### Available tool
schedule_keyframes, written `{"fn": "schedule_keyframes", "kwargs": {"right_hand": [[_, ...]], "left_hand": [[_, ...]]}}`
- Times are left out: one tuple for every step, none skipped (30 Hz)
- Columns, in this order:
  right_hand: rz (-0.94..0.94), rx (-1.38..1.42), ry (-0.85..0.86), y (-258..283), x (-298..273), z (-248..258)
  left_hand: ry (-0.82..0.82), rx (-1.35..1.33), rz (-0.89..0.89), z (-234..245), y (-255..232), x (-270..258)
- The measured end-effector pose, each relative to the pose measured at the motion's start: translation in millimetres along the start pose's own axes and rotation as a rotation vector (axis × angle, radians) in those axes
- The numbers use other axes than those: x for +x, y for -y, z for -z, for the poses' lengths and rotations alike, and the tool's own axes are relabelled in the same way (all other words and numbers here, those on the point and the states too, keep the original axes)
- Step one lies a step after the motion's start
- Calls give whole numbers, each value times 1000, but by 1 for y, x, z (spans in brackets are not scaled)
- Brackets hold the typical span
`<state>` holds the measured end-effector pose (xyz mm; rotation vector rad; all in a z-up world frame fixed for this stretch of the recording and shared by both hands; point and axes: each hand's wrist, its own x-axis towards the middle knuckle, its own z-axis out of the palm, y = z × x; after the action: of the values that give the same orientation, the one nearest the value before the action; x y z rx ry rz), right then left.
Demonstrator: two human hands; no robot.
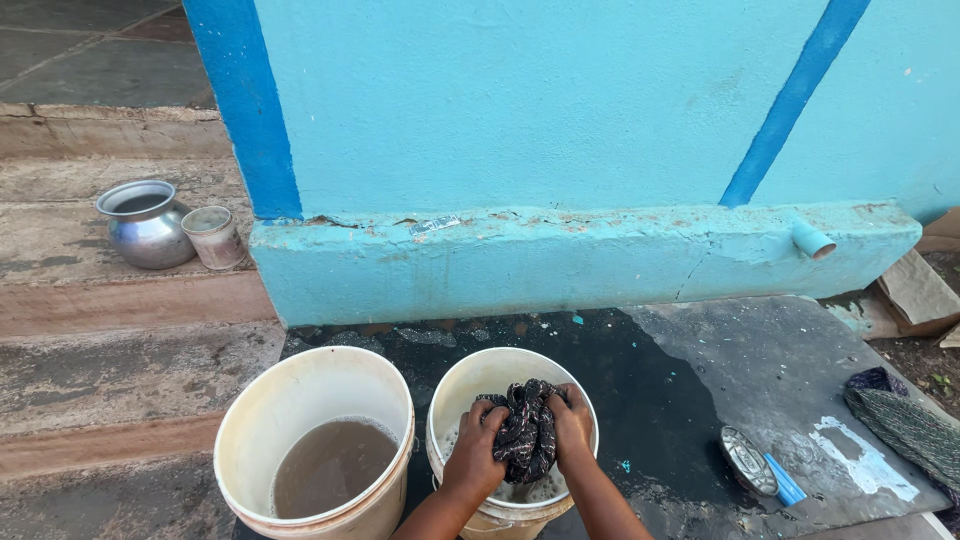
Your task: The person washes clothes by hand using water in buckets, scrubbing the fabric and wringing it out.
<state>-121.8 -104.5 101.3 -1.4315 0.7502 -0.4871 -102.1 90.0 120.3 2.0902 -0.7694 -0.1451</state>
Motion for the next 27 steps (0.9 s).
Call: {"fn": "schedule_keyframes", "kwargs": {"right_hand": [[21,-38,-5,1,0,0],[40,-79,-8,1,0,1],[60,-119,-11,1,0,0],[56,-140,-14,1,-1,1],[52,-161,-18,2,-1,1],[49,-181,-23,2,-1,1],[54,-198,-24,3,-2,1],[61,-214,-25,3,-2,1],[68,-229,-26,4,-2,1],[57,-230,-22,5,-2,0],[46,-231,-19,6,-2,0],[33,-233,-15,6,-3,1],[34,-243,-15,6,-2,0],[34,-253,-16,6,-2,0],[33,-263,-17,6,-2,0],[32,-267,-14,7,-3,0],[30,-271,-12,7,-3,0],[30,-274,-8,9,-3,-1],[1,-263,-1,10,-4,-1],[-28,-251,7,12,-6,-1],[-57,-240,14,14,-6,-2],[-49,-239,18,15,-7,-2],[-42,-239,21,16,-7,-2],[-35,-238,24,15,-7,-2],[-32,-234,26,14,-6,-2],[-29,-229,27,13,-5,-2],[-27,-224,29,11,-4,-1]], "left_hand": [[0,6,-1,0,-1,0],[-1,11,1,0,-1,0],[-8,4,-7,0,-1,-1],[-15,-5,-15,0,-1,-1],[-22,-14,-22,0,-2,-2],[-21,-15,-16,0,-2,-2],[-19,-17,-10,1,-3,-3],[-18,-19,-6,1,-4,-2],[-8,-14,3,1,-5,-3],[1,-9,11,2,-5,-3],[11,-4,20,2,-6,-3],[5,4,14,2,-6,-3],[-1,13,7,2,-5,-3],[-5,20,2,1,-5,-3],[-9,22,-1,0,-5,-3],[-14,24,-4,0,-4,-3],[-19,26,-8,-1,-4,-3],[-19,27,-6,-1,-5,-4],[-19,29,-4,-1,-5,-4],[-19,30,-2,-1,-6,-4],[-9,30,13,0,-7,-4],[3,29,28,0,-7,-4],[14,29,43,0,-7,-4],[9,35,39,0,-7,-4],[3,41,35,-1,-7,-4],[-2,48,31,-1,-6,-5],[-20,53,11,-1,-4,-4]]}}
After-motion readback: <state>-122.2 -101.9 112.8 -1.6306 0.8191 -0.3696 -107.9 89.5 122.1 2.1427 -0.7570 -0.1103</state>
